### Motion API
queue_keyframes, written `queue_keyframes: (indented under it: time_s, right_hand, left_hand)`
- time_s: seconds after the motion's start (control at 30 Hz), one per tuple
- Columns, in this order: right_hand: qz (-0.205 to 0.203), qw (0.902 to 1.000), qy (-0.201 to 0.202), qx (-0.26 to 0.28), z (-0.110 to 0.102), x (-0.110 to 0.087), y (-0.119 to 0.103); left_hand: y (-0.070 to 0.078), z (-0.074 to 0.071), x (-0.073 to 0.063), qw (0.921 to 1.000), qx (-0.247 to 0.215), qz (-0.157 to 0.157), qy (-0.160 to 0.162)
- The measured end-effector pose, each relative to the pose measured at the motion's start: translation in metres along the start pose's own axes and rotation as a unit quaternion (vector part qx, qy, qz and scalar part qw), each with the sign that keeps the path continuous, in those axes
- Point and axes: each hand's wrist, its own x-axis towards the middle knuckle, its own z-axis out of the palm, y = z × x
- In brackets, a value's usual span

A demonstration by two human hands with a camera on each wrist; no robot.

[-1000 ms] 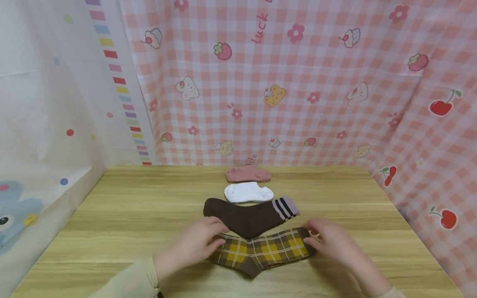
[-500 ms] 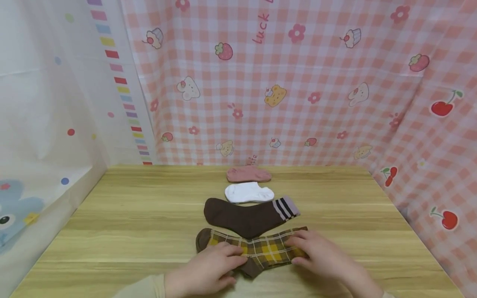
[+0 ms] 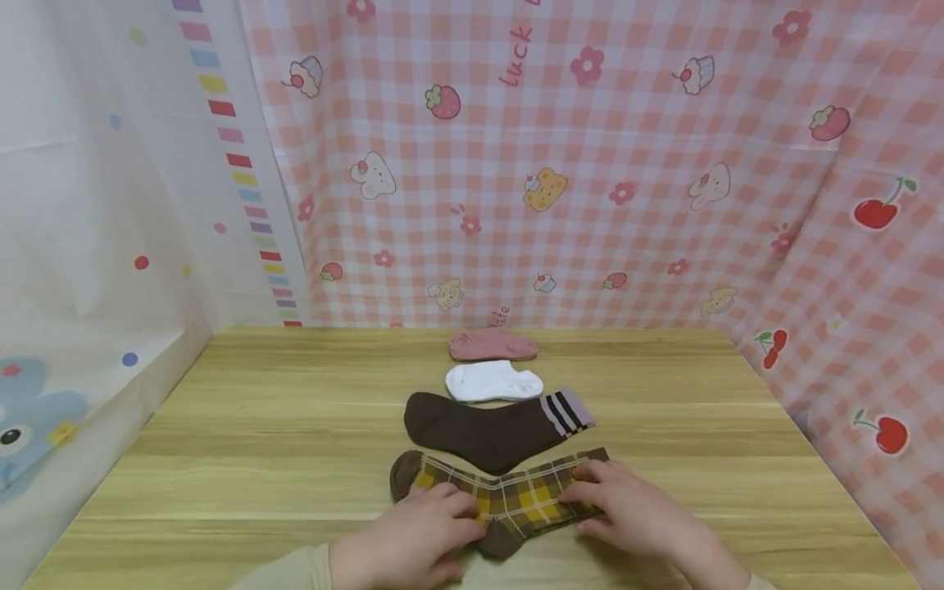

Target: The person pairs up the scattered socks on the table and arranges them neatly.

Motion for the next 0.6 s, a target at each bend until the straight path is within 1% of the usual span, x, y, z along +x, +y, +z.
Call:
queue_keyframes:
  time_s: [0.17, 0.3, 0.47, 0.6]
  right_hand:
    - [-0.008, 0.9999, 0.011, -0.009, 0.0017, -0.0013, 0.0005]
    - [-0.006, 0.9999, 0.010, -0.008, 0.0018, -0.0028, 0.0009]
    - [-0.005, 1.0000, 0.004, 0.001, 0.0000, -0.0033, 0.0008]
    - [-0.007, 0.9999, 0.002, 0.015, -0.0034, -0.0028, 0.0021]
  left_hand:
    - [0.0009, -0.0003, -0.0022, 0.9997, 0.006, 0.022, 0.007]
    - [0.0005, -0.0005, -0.0044, 0.9991, 0.010, 0.038, 0.014]
    - [-0.0020, -0.0005, -0.0061, 0.9979, 0.007, 0.058, 0.029]
    - [-0.0047, -0.0037, -0.0065, 0.9964, 0.005, 0.077, 0.035]
